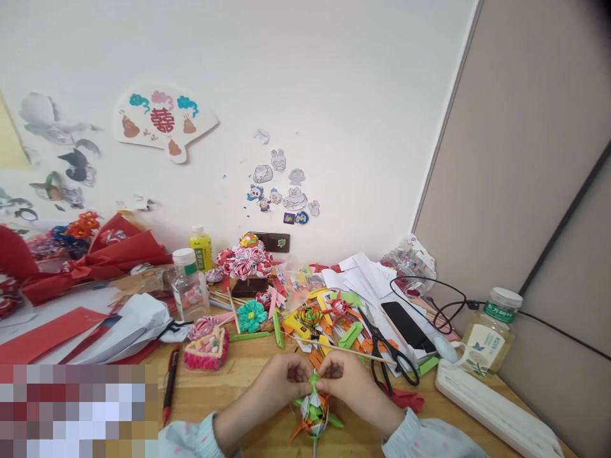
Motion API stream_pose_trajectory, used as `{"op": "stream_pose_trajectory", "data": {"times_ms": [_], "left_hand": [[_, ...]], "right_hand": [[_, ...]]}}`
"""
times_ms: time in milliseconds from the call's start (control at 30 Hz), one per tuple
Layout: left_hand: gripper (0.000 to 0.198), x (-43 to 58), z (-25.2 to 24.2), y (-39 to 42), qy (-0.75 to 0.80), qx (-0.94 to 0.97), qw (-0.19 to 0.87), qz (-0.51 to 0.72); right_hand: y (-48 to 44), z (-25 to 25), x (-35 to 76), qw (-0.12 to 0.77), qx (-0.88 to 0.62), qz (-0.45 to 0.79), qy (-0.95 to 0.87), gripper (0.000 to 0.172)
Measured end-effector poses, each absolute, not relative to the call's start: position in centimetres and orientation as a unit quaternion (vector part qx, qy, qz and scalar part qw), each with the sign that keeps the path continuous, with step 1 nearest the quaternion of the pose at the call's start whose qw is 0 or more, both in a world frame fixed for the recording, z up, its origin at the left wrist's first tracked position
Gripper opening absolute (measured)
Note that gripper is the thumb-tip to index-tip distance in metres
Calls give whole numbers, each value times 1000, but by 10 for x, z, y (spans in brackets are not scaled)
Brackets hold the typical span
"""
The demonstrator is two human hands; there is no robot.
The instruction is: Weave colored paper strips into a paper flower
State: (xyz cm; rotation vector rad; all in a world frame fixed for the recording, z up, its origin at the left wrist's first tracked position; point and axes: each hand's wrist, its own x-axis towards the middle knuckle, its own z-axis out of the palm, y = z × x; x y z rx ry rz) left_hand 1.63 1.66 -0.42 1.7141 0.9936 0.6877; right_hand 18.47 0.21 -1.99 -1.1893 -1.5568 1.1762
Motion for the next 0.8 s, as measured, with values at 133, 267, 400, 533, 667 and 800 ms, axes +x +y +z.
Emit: {"op": "stream_pose_trajectory", "data": {"times_ms": [133, 267, 400, 533, 667, 800], "left_hand": [[11, 17, -10, 17, 427, 701, 495, 285], [12, 16, -12, 17, 438, 700, 483, 291], [11, 16, -11, 17, 442, 703, 474, 293], [7, 14, -9, 18, 435, 712, 483, 266], [5, 11, -5, 16, 427, 731, 478, 235], [5, 11, -2, 14, 439, 743, 443, 242]], "right_hand": [[3, -23, 186, 398, -465, 473, -633, 14], [1, -21, 184, 384, -489, 446, -644, 15], [-4, -15, 182, 374, -505, 414, -658, 15], [-12, -9, 177, 361, -508, 348, -700, 15], [-16, -10, 173, 361, -500, 300, -727, 17], [-14, -15, 173, 363, -503, 370, -691, 19]]}}
